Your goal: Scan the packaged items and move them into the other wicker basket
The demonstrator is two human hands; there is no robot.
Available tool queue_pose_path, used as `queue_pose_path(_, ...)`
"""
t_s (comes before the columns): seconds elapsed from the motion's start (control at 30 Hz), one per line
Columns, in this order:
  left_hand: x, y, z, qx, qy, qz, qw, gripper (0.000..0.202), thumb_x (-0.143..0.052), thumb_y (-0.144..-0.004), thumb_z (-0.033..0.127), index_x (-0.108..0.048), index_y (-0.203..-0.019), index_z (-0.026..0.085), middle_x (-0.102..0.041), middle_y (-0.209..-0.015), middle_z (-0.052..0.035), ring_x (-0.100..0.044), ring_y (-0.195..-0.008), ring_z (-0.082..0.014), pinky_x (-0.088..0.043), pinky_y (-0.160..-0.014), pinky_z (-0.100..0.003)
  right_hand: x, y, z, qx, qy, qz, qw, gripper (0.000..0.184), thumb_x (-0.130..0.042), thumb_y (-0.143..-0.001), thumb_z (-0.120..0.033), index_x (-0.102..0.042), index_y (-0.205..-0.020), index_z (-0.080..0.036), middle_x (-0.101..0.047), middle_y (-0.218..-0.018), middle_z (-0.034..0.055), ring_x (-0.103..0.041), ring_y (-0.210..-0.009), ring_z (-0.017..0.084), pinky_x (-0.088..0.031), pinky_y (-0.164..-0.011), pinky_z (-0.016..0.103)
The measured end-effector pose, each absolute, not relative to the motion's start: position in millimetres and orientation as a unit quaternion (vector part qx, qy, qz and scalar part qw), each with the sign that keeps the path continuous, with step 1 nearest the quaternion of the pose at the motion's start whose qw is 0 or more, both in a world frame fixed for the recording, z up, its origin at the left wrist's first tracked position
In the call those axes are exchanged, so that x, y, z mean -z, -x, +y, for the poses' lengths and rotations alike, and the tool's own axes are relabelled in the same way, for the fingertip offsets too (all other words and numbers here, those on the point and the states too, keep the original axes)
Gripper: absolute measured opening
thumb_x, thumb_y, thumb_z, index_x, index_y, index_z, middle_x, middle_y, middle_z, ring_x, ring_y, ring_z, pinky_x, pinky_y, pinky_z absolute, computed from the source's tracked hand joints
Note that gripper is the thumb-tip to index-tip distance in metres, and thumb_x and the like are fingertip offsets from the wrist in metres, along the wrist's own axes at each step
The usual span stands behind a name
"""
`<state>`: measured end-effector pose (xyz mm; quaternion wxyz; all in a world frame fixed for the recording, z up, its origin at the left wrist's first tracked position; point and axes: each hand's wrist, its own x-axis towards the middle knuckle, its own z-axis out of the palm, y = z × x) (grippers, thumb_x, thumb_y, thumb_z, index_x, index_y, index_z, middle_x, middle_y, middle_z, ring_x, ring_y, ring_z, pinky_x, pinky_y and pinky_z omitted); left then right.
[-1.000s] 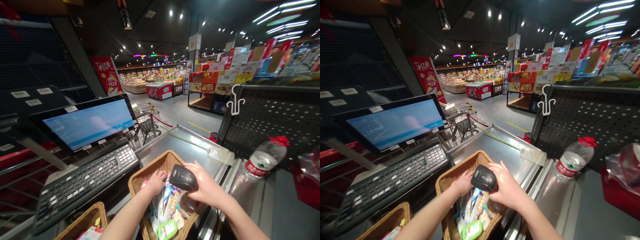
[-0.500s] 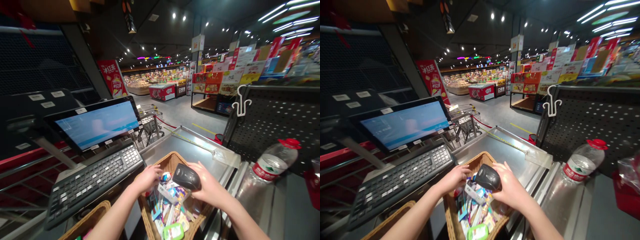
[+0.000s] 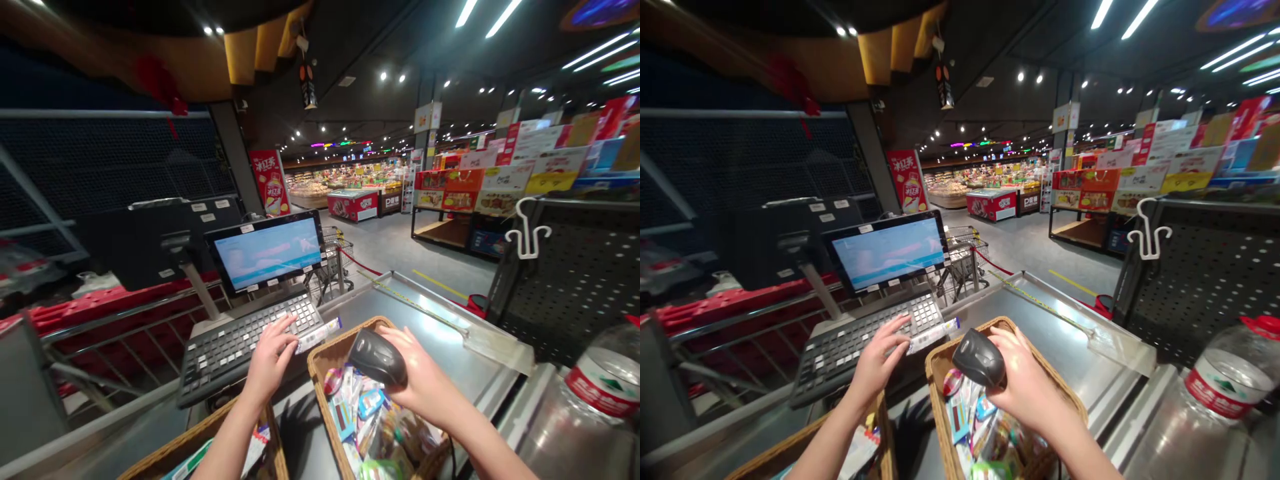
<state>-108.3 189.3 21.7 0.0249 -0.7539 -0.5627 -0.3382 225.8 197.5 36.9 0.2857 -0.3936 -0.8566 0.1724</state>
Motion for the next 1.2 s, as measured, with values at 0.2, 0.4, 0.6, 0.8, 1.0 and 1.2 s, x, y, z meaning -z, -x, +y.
queue_pose_path(0.2,-43.9,136.3,154.5,0.366,0.734,-0.565,0.089,0.024,-0.046,-0.095,0.028,-0.068,-0.085,0.024,-0.062,-0.133,-0.0077,-0.047,-0.134,-0.0287,-0.031,-0.112,-0.062,-67.4,-188.3,181.5,-0.169,0.335,-0.878,0.297,0.066,-0.056,-0.057,-0.01,-0.061,-0.123,-0.021,-0.064,-0.128,0.0115,-0.046,-0.132,0.036,-0.021,-0.115,0.066)
queue_pose_path(0.4,-51.5,158.6,129.7,0.379,0.719,-0.57,0.118,0.024,-0.047,-0.095,0.027,-0.068,-0.085,0.025,-0.062,-0.134,-0.0077,-0.045,-0.136,-0.0291,-0.03,-0.111,-0.065,-79.8,-163.7,167.8,-0.182,0.304,-0.892,0.281,0.058,-0.059,-0.061,-0.015,-0.066,-0.119,-0.023,-0.064,-0.13,0.011,-0.045,-0.134,0.037,-0.017,-0.115,0.068)
queue_pose_path(0.6,-53.6,169.2,112.6,0.373,0.716,-0.577,0.123,0.025,-0.046,-0.095,0.028,-0.069,-0.085,0.025,-0.062,-0.135,-0.0076,-0.044,-0.137,-0.0296,-0.028,-0.112,-0.066,-81.3,-153.3,156.6,-0.197,0.276,-0.903,0.264,0.06,-0.057,-0.062,-0.014,-0.064,-0.121,-0.024,-0.064,-0.129,0.0104,-0.045,-0.134,0.036,-0.014,-0.115,0.069)
queue_pose_path(0.8,-53.0,172.9,101.8,0.366,0.714,-0.585,0.118,0.025,-0.046,-0.095,0.028,-0.069,-0.085,0.025,-0.06,-0.136,-0.0068,-0.042,-0.138,-0.0282,-0.025,-0.114,-0.064,-82.0,-149.6,150.3,-0.211,0.258,-0.906,0.26,0.057,-0.059,-0.064,-0.016,-0.063,-0.121,-0.026,-0.065,-0.126,0.0097,-0.045,-0.134,0.036,-0.013,-0.115,0.069)
queue_pose_path(1.0,-51.0,178.9,89.2,0.365,0.708,-0.593,0.119,0.025,-0.046,-0.095,0.029,-0.069,-0.086,0.024,-0.059,-0.138,-0.0065,-0.041,-0.138,-0.0284,-0.024,-0.115,-0.063,-82.8,-143.5,144.6,-0.209,0.254,-0.905,0.27,0.06,-0.058,-0.063,-0.015,-0.062,-0.122,-0.025,-0.064,-0.127,0.0103,-0.046,-0.133,0.036,-0.015,-0.115,0.068)
queue_pose_path(1.2,-43.6,188.9,67.1,0.357,0.691,-0.618,0.115,0.027,-0.045,-0.096,0.03,-0.069,-0.085,0.025,-0.059,-0.138,-0.0073,-0.043,-0.137,-0.0286,-0.026,-0.114,-0.063,-78.9,-134.0,138.5,-0.198,0.247,-0.916,0.248,0.067,-0.058,-0.06,-0.014,-0.06,-0.126,-0.026,-0.064,-0.127,0.0086,-0.043,-0.135,0.035,-0.015,-0.116,0.066)
